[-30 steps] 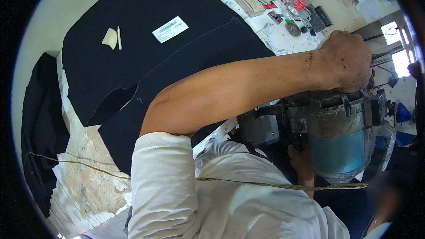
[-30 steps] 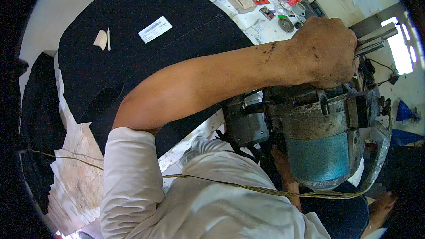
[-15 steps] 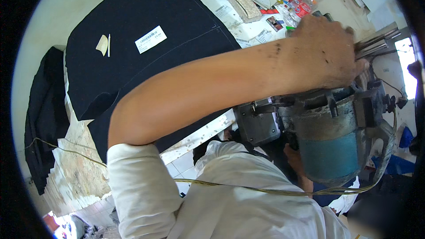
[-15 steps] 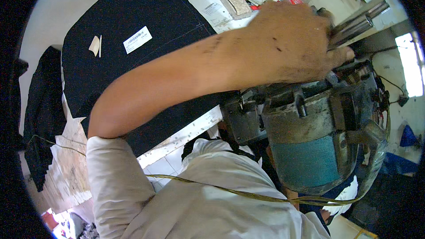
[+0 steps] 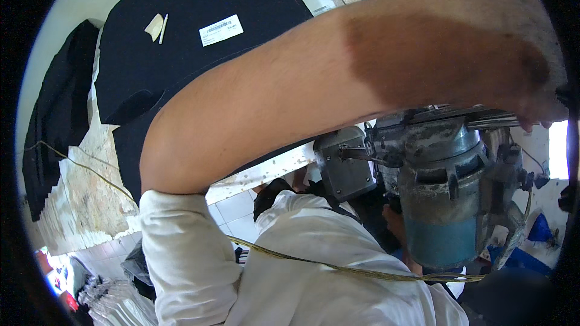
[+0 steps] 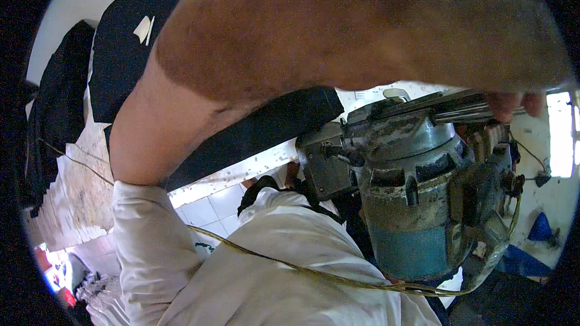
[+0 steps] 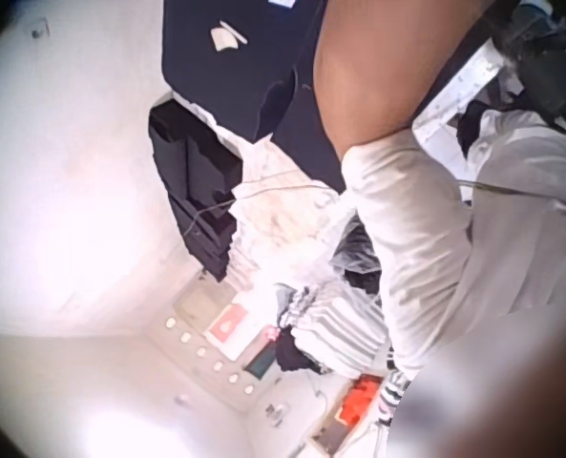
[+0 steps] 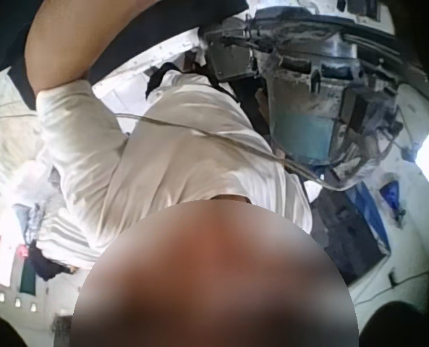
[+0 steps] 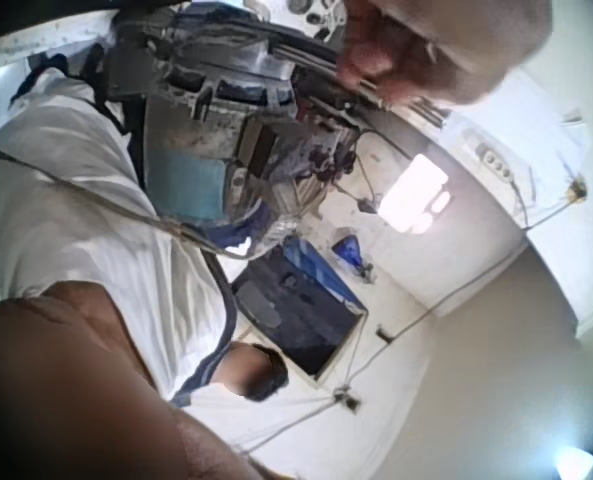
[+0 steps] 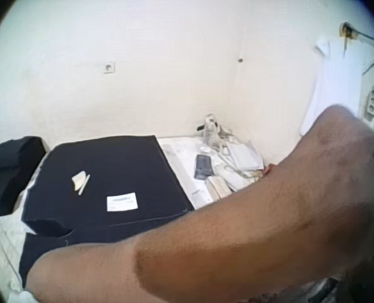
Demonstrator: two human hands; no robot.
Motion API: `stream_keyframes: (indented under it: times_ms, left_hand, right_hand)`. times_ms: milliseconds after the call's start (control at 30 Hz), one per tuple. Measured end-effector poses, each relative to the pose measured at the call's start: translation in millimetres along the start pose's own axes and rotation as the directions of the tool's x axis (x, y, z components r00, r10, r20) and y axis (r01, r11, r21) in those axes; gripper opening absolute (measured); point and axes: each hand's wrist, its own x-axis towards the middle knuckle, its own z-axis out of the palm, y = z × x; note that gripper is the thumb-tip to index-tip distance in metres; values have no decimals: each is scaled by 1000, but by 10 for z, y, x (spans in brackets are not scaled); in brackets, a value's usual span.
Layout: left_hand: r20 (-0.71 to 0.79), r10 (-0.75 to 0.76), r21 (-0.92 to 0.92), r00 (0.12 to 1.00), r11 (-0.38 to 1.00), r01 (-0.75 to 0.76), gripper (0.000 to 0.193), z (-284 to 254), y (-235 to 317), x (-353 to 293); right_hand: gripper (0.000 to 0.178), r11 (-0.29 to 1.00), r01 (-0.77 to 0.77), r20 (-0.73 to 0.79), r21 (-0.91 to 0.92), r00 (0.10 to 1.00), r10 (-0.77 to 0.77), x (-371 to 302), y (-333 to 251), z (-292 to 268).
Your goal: The person unpacks black fabric from a plastic bag, places it on a worktable, and uses a handheld electric fabric cutter to cut along marked lines. The person repeatedly positions the fabric, cuts sections, and sets the cut pieces aside.
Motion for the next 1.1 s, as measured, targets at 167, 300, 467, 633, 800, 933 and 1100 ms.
stream_keyframes:
  times_ms: [167, 300, 467, 633, 800, 933, 1100]
  left_hand:
    - [-59, -197, 18, 979, 980, 199, 37, 27, -29, 40]
    - [-104, -219, 24, 970, 975, 223, 35, 15, -44, 19]
    - [-152, -231, 31, 961, 971, 238, 32, 4, -64, -28]
    - [-190, -240, 43, 952, 967, 253, 30, -19, -59, -87]
    - [-209, -248, 64, 946, 962, 266, 28, 42, -84, -102]
    - [-230, -256, 80, 939, 956, 281, 26, 46, -63, -130]
    - [-280, -247, 96, 928, 954, 284, 25, -31, -15, -150]
  right_hand:
    - [44, 999, 36, 33, 3, 999, -36, 45, -159, -41]
    - [47, 998, 55, 62, 26, 996, -57, 84, -295, -68]
    - [46, 994, -86, 112, 71, 991, 77, 138, -452, -51]
    - [49, 992, -39, 139, 117, 990, 22, 117, -450, -6]
    - [48, 987, 8, 169, 158, 985, -36, 195, -356, -5]
    - [44, 978, 151, 134, 145, 976, -170, 293, -318, 28]
    - [42, 984, 86, 153, 154, 982, -109, 323, -341, 43]
